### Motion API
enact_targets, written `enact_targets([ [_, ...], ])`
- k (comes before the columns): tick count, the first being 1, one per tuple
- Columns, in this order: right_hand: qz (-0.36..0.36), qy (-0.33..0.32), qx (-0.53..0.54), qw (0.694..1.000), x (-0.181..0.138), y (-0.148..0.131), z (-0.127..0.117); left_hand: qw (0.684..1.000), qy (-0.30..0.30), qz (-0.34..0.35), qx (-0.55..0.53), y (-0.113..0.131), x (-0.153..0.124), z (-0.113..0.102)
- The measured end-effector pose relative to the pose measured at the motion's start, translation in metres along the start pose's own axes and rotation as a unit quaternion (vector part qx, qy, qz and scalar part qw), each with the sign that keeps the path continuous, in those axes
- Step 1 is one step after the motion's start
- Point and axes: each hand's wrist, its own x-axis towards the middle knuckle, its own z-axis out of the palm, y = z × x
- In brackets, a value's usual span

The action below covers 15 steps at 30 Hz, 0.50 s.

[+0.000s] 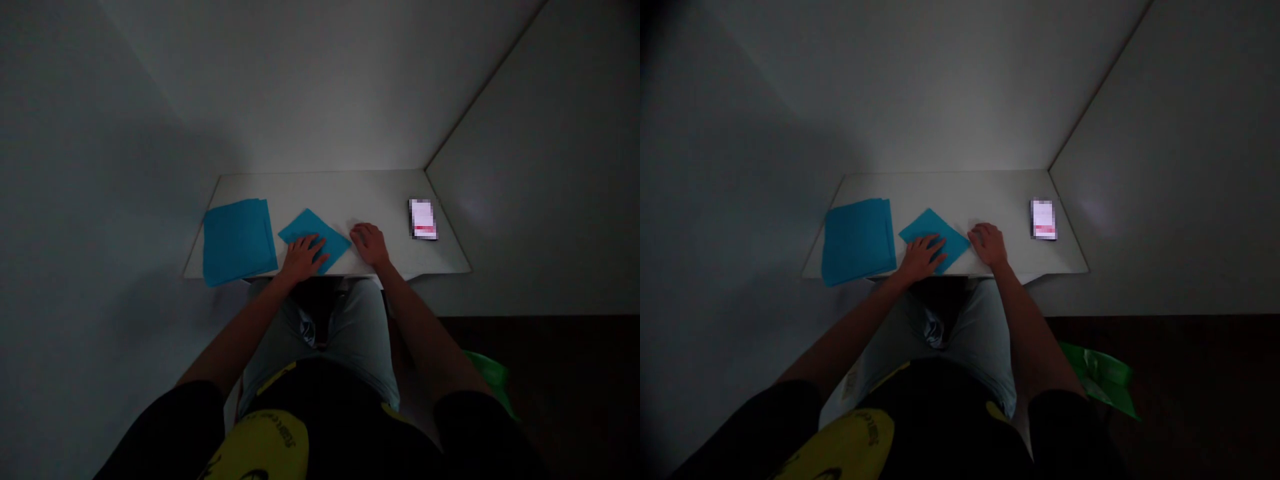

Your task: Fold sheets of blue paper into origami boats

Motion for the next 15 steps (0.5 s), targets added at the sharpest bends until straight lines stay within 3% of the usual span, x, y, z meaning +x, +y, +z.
enact_targets([
  [5, -0.009, 0.005, 0.003, 1.000, 0.000, -0.002, -0.001, 1.000, 0.008, 0.001, 0.001, 0.010, 0.000, -0.001],
  [9, -0.026, -0.030, 0.005, 0.999, -0.001, -0.003, -0.006, 1.000, 0.019, 0.018, 0.001, 0.009, 0.000, 0.002],
  [15, -0.120, -0.093, -0.019, 0.988, -0.010, -0.019, -0.015, 1.000, 0.025, 0.016, -0.003, 0.008, 0.001, 0.004],
])
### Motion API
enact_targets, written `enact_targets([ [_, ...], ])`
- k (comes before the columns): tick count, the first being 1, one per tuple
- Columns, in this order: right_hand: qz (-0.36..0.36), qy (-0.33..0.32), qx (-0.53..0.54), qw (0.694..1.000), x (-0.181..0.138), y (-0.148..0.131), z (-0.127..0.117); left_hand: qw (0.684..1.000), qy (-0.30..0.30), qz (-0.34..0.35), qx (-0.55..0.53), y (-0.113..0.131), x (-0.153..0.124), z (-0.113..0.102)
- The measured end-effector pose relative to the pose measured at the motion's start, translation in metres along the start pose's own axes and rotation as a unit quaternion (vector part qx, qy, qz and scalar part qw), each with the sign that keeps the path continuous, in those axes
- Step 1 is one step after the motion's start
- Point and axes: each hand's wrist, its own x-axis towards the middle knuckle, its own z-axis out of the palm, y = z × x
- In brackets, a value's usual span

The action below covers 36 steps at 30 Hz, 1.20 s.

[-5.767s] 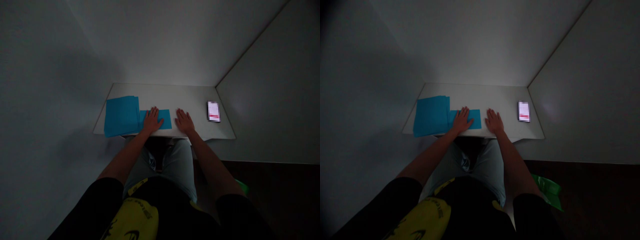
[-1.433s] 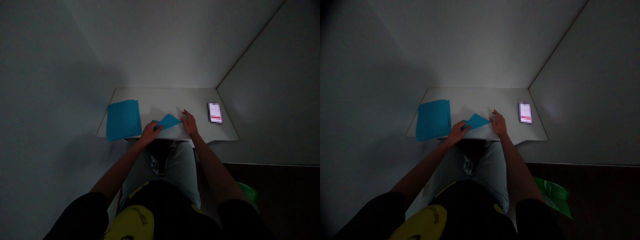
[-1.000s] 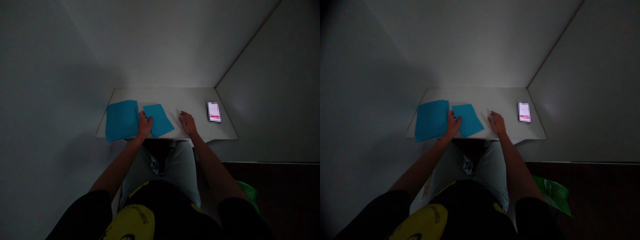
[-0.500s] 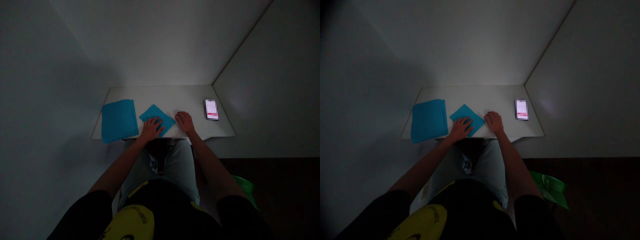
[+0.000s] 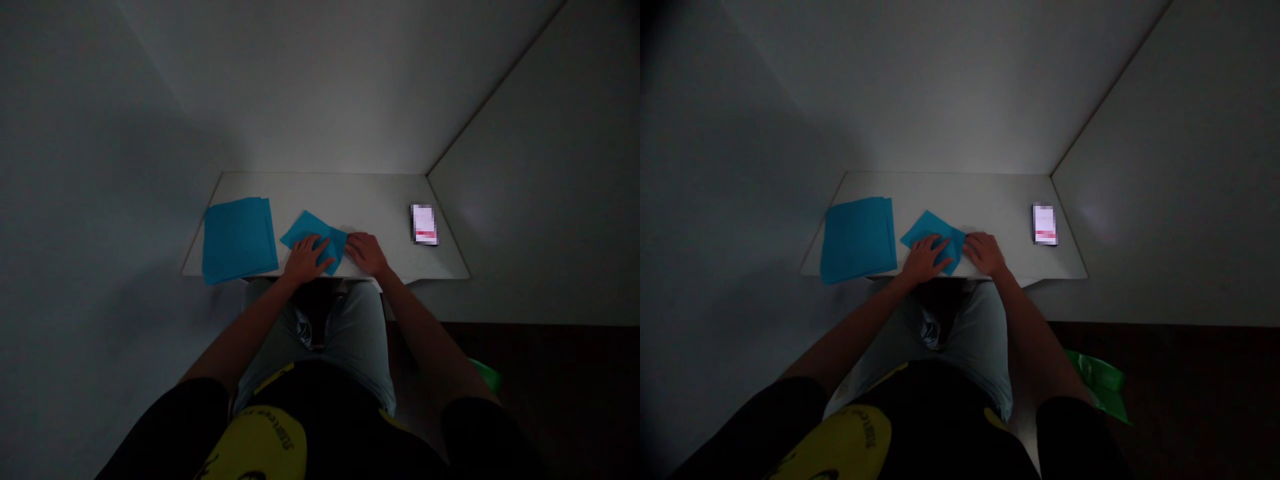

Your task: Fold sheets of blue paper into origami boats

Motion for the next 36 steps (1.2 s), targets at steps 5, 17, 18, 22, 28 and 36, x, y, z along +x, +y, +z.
enact_targets([
  [5, -0.093, -0.059, -0.009, 0.994, 0.003, -0.020, 0.005, 0.999, 0.020, -0.021, -0.023, 0.001, 0.001, 0.001],
  [17, 0.026, -0.019, 0.012, 0.999, 0.014, -0.029, 0.020, 0.999, 0.044, 0.008, -0.029, -0.002, 0.000, -0.002],
  [18, 0.018, -0.026, 0.012, 0.999, 0.014, -0.027, 0.020, 0.998, 0.053, -0.011, -0.027, -0.005, 0.002, -0.002],
  [22, -0.015, -0.050, 0.004, 0.999, 0.014, -0.018, 0.018, 0.985, 0.090, -0.145, -0.001, -0.022, 0.009, -0.003],
  [28, -0.025, -0.048, 0.006, 0.999, 0.013, -0.013, 0.020, 0.978, 0.078, -0.194, -0.011, -0.042, 0.009, -0.004],
  [36, -0.007, -0.033, 0.042, 0.999, 0.013, -0.011, 0.021, 0.995, 0.060, -0.014, -0.075, -0.044, -0.001, -0.002],
])
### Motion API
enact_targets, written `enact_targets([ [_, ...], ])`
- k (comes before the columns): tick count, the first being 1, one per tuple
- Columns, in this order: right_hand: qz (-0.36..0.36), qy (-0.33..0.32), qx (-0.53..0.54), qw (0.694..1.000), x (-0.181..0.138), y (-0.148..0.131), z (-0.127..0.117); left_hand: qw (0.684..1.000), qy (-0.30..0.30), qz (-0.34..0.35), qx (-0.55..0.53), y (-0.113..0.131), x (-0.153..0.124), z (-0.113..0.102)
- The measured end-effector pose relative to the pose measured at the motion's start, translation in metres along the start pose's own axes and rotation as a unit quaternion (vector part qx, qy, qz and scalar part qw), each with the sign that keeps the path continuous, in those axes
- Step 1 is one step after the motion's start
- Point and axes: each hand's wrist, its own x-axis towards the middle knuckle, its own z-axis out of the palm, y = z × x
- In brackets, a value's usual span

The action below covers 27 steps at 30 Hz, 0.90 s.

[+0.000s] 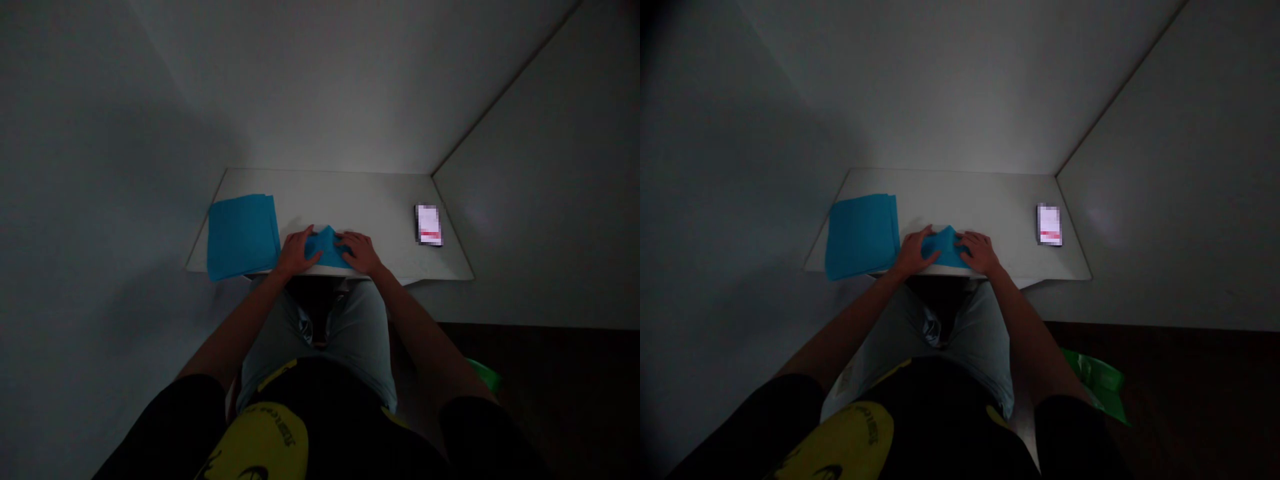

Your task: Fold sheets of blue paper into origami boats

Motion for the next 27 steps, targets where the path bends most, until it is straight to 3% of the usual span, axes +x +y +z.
enact_targets([
  [3, -0.002, -0.003, -0.007, 1.000, 0.000, -0.001, 0.000, 0.990, -0.091, 0.104, 0.024, 0.005, -0.004, 0.003],
  [6, 0.000, -0.010, -0.024, 1.000, -0.001, -0.002, 0.001, 0.980, -0.127, 0.138, 0.065, 0.011, -0.005, 0.006],
  [15, -0.015, 0.005, -0.084, 0.996, -0.001, -0.010, 0.003, 0.978, -0.125, 0.142, 0.091, 0.014, -0.002, 0.007],
  [21, -0.036, 0.016, -0.084, 0.996, -0.018, -0.015, 0.003, 0.984, -0.100, 0.114, 0.094, 0.022, -0.010, 0.009],
  [27, -0.053, -0.001, -0.066, 0.996, -0.035, -0.010, 0.003, 0.978, -0.156, 0.107, 0.087, 0.026, -0.010, -0.009],
])
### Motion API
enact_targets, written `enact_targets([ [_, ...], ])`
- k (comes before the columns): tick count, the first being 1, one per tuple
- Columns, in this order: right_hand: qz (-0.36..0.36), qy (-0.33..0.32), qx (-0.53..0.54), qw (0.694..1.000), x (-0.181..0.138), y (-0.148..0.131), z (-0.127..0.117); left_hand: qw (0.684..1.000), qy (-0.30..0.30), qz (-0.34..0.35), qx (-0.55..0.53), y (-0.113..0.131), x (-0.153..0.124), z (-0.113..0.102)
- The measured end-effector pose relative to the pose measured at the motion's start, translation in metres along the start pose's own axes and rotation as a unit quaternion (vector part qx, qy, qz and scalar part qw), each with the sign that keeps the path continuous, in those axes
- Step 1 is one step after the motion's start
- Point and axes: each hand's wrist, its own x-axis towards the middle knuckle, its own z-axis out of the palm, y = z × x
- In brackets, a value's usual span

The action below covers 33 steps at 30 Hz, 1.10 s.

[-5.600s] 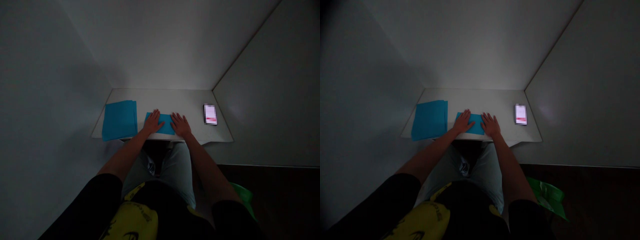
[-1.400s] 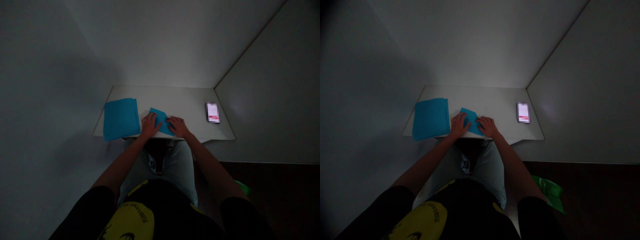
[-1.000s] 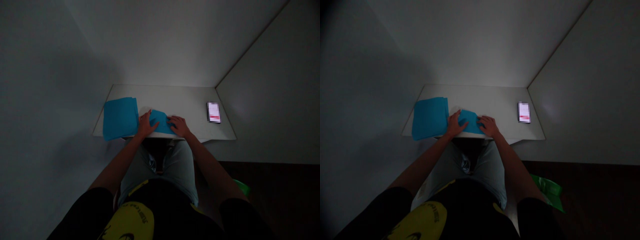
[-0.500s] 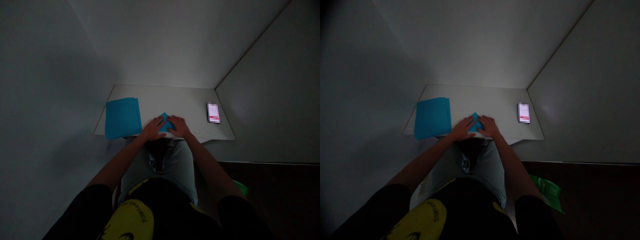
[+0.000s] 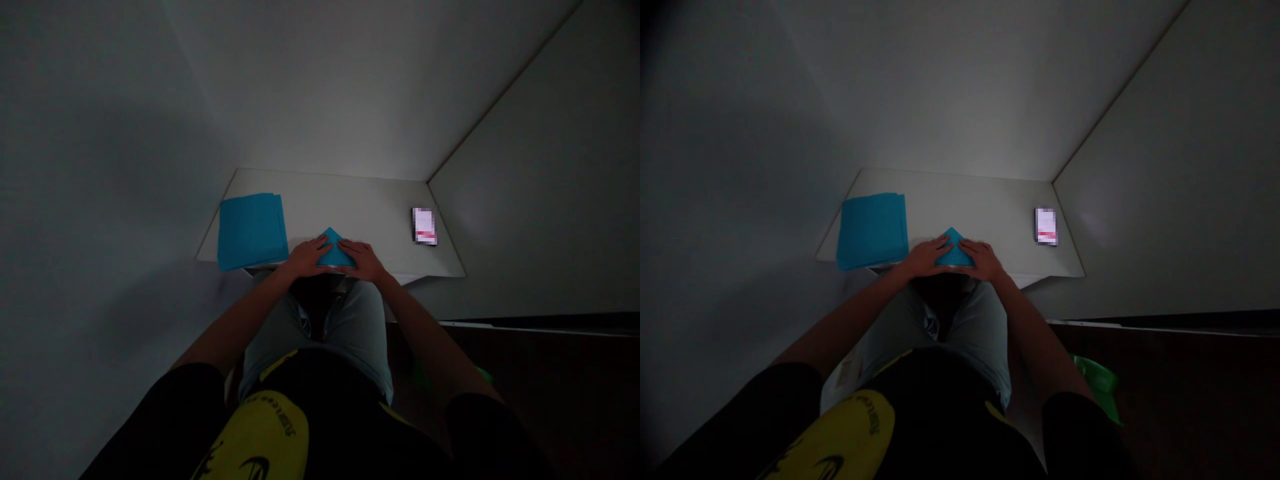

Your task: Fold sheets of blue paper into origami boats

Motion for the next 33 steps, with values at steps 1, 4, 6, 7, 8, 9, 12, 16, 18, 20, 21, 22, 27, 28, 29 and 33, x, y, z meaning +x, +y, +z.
enact_targets([
  [1, 0.000, -0.002, 0.003, 1.000, -0.001, 0.001, -0.001, 1.000, -0.011, 0.002, -0.001, -0.001, 0.000, -0.004],
  [4, -0.001, -0.013, 0.010, 1.000, 0.001, 0.003, -0.004, 1.000, -0.030, 0.005, -0.004, 0.000, 0.003, -0.014],
  [6, -0.004, -0.025, 0.016, 1.000, 0.003, 0.004, -0.007, 0.999, -0.032, 0.000, -0.009, 0.001, 0.004, -0.018],
  [7, -0.006, -0.031, 0.019, 0.999, 0.005, 0.004, -0.008, 0.999, -0.030, -0.004, -0.013, 0.002, 0.005, -0.019],
  [8, -0.008, -0.036, 0.021, 0.999, 0.006, 0.004, -0.010, 0.999, -0.028, -0.009, -0.017, 0.003, 0.006, -0.020],
  [9, -0.008, -0.039, 0.022, 0.999, 0.008, 0.005, -0.011, 0.999, -0.027, -0.014, -0.019, 0.003, 0.007, -0.021],
  [12, -0.005, -0.045, 0.022, 0.999, 0.014, 0.005, -0.016, 0.999, -0.030, -0.020, -0.018, 0.003, 0.009, -0.023],
  [16, -0.019, -0.066, 0.034, 0.997, 0.021, 0.008, -0.023, 0.999, -0.047, -0.013, -0.010, -0.002, 0.015, -0.026],
  [18, -0.010, -0.074, 0.030, 0.997, 0.025, 0.010, -0.025, 0.998, -0.053, -0.026, -0.007, -0.004, 0.019, -0.027],
  [20, 0.012, -0.078, 0.015, 0.997, 0.030, 0.011, -0.027, 0.998, -0.050, -0.048, -0.005, -0.005, 0.023, -0.029],
  [21, 0.023, -0.078, 0.008, 0.997, 0.031, 0.010, -0.028, 0.997, -0.048, -0.059, -0.003, -0.004, 0.025, -0.030],
  [22, 0.031, -0.076, 0.004, 0.997, 0.033, 0.009, -0.028, 0.997, -0.045, -0.071, 0.000, -0.003, 0.026, -0.030],
  [27, 0.053, -0.040, -0.015, 0.998, 0.032, -0.009, -0.028, 0.992, -0.018, -0.125, 0.007, 0.008, 0.027, -0.029],
  [28, 0.059, -0.032, -0.026, 0.997, 0.030, -0.014, -0.027, 0.991, -0.011, -0.133, 0.005, 0.011, 0.026, -0.028],
  [29, 0.066, -0.022, -0.037, 0.997, 0.028, -0.019, -0.025, 0.990, -0.004, -0.140, 0.002, 0.015, 0.026, -0.026],
  [33, 0.090, 0.009, -0.069, 0.993, 0.019, -0.038, -0.010, 0.990, 0.020, -0.142, 0.002, 0.027, 0.022, -0.019],
])
